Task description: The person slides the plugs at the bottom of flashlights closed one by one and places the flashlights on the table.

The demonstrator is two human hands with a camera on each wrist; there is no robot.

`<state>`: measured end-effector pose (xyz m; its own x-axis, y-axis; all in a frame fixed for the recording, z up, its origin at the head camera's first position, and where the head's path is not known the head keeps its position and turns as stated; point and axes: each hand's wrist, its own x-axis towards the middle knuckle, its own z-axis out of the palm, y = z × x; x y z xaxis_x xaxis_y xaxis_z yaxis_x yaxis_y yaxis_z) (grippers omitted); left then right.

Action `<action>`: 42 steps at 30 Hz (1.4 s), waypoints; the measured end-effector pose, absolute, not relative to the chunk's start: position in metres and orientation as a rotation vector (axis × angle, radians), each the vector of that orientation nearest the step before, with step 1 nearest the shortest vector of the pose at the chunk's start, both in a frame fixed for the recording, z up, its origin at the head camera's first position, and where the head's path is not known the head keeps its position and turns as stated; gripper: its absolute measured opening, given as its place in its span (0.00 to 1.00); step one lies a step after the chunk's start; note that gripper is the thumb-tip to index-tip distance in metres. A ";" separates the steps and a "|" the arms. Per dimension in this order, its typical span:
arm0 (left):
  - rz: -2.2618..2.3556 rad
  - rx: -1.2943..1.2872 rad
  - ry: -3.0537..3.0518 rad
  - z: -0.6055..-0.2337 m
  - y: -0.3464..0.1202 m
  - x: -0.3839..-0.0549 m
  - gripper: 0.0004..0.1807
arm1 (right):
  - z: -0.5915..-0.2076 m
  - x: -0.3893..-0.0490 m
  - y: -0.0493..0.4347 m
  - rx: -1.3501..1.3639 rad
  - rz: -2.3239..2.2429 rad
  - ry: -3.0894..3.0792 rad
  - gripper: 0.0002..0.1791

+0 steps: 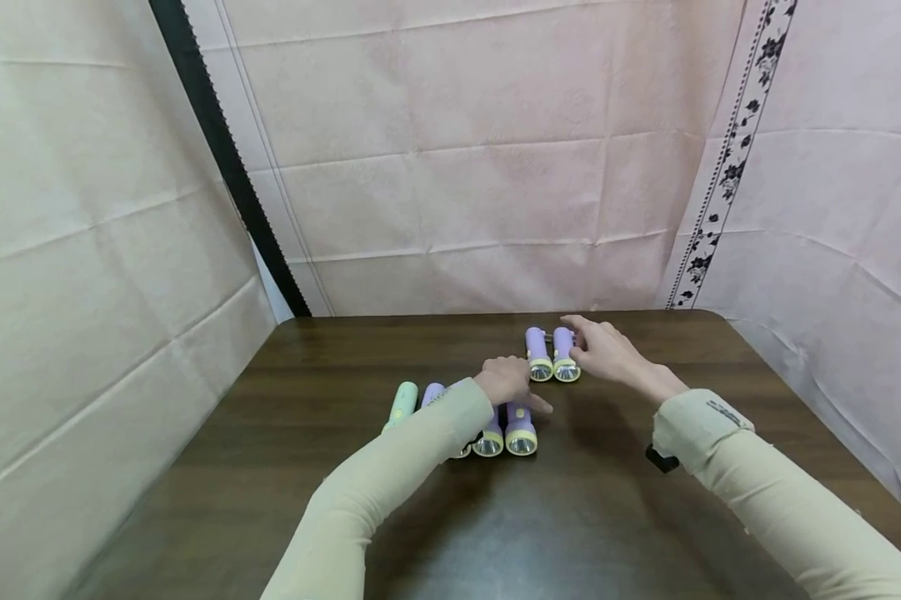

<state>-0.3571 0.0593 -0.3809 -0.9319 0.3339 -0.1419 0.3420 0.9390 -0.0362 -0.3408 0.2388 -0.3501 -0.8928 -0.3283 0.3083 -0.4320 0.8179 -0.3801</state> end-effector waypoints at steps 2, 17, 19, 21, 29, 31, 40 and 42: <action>-0.067 0.490 2.978 -0.378 0.061 -0.363 0.42 | -0.351 -0.340 0.240 0.584 0.661 -2.774 0.29; 0.303 0.324 3.106 -0.373 0.077 -0.423 0.19 | -0.347 -0.342 0.244 0.574 0.654 -2.761 0.31; 0.365 0.285 3.082 -0.372 0.080 -0.425 0.19 | -0.348 -0.342 0.245 0.571 0.654 -2.766 0.30; 0.428 0.248 3.058 -0.372 0.083 -0.425 0.24 | -0.347 -0.343 0.246 0.562 0.651 -2.764 0.30; 0.618 0.088 3.015 -0.376 0.091 -0.428 0.40 | -0.346 -0.345 0.252 0.542 0.628 -2.747 0.30; 0.650 0.083 3.011 -0.379 0.091 -0.430 0.41 | -0.347 -0.344 0.253 0.541 0.633 -2.759 0.30; 0.728 0.139 3.034 -0.382 0.085 -0.432 0.35 | -0.356 -0.345 0.260 0.522 0.644 -2.774 0.30; 0.730 0.190 3.047 -0.377 0.084 -0.434 0.33 | -0.355 -0.345 0.263 0.511 0.636 -2.774 0.30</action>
